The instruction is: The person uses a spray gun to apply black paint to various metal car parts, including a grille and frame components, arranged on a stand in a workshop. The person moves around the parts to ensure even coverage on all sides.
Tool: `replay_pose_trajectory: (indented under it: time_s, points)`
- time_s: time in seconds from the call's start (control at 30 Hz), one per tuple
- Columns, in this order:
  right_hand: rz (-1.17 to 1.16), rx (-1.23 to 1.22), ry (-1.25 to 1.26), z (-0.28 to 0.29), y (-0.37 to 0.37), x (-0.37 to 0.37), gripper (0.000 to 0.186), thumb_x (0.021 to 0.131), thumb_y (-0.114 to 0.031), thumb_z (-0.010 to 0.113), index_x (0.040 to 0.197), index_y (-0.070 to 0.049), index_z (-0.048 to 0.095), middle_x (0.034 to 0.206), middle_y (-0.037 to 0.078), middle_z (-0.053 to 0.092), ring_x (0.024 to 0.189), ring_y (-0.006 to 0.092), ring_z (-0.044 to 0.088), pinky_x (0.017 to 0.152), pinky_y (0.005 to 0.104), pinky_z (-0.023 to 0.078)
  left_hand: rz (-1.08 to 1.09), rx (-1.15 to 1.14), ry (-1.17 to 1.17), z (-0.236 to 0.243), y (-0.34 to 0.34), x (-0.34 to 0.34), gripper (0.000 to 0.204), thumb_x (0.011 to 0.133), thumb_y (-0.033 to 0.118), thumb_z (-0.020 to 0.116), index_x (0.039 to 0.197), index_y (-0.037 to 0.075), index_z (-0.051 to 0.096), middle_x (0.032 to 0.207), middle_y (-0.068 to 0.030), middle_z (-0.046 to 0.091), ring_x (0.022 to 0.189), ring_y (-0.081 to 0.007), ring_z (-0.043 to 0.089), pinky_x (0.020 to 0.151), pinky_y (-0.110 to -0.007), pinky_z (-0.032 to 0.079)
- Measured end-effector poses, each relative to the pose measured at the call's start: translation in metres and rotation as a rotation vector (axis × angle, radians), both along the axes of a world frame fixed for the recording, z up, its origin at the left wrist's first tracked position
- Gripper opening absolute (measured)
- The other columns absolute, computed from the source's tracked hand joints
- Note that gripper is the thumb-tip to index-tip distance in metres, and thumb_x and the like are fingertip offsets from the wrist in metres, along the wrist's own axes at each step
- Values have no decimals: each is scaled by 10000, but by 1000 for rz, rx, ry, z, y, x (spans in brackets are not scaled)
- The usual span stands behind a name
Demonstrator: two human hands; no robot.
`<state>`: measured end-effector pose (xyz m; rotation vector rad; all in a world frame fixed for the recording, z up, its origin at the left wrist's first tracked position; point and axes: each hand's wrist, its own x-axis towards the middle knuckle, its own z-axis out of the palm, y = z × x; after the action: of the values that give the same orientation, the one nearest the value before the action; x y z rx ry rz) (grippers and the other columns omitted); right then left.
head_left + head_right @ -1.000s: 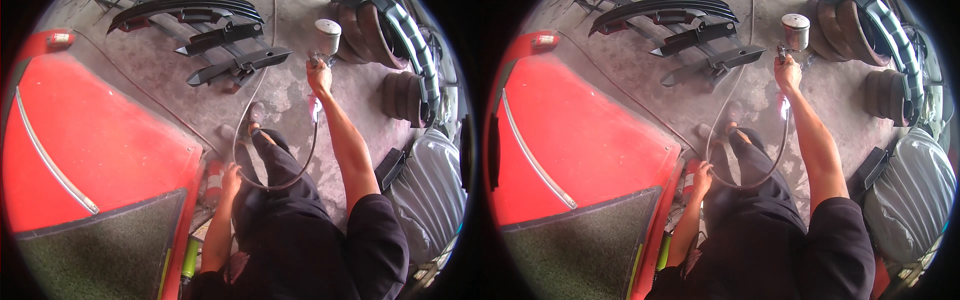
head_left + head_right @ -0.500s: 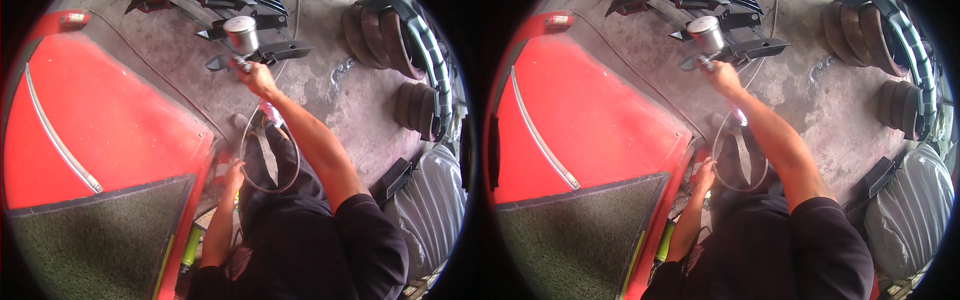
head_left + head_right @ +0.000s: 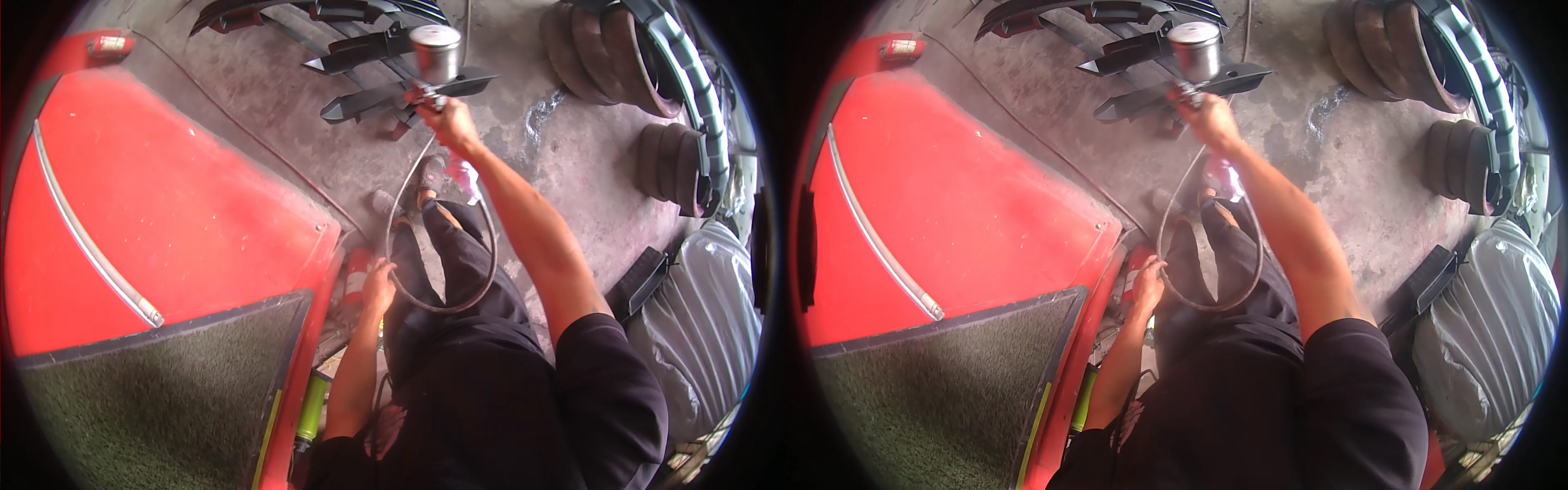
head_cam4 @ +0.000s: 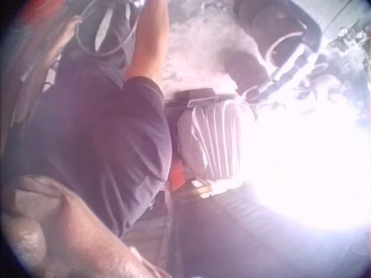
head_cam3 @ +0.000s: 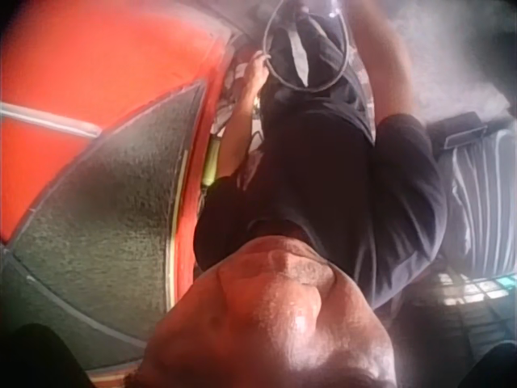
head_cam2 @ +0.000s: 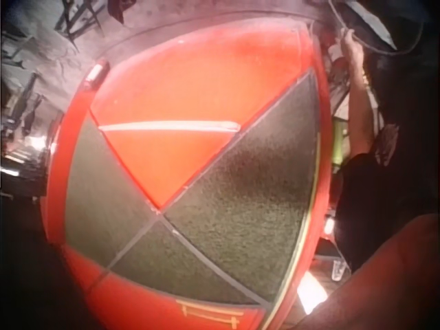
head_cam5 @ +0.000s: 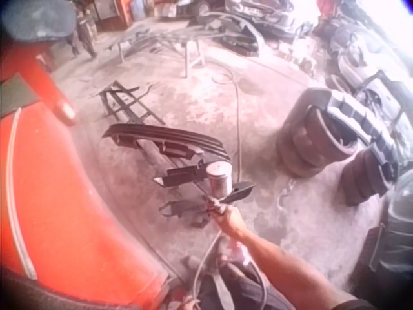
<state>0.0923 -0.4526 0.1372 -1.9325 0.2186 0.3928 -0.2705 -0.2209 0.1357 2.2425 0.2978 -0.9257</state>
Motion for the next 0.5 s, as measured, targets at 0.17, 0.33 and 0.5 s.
replay_pose_trajectory:
  time_s: [0.17, 0.33, 0.5]
  points:
    - [-145, -365, 87, 16, -113, 11, 286, 948, -316, 729, 979, -33, 758, 700, 91, 674, 598, 201, 651, 560, 398, 516, -27, -27, -38, 0, -16, 12, 410, 822, -44, 649, 1205, 90, 710, 1437, -163, 579, 1329, -367, 559, 1073, -433, 495]
    - [-226, -764, 47, 3, -212, 14, 364, 920, -381, 728, 1098, -66, 762, 963, 246, 754, 937, 427, 739, 833, 495, 572, -31, -40, -35, 7, -37, 31, 422, 820, -11, 685, 1224, 109, 702, 1448, -160, 565, 1329, -367, 555, 1073, -437, 494]
    - [-269, -873, -235, 2, -213, 0, 386, 926, -389, 729, 984, -8, 749, 738, 217, 717, 671, 338, 749, 669, 456, 578, -17, -32, -30, 6, -35, 25, 425, 826, -14, 669, 1231, 109, 700, 1453, -167, 567, 1328, -362, 560, 1072, -441, 491]
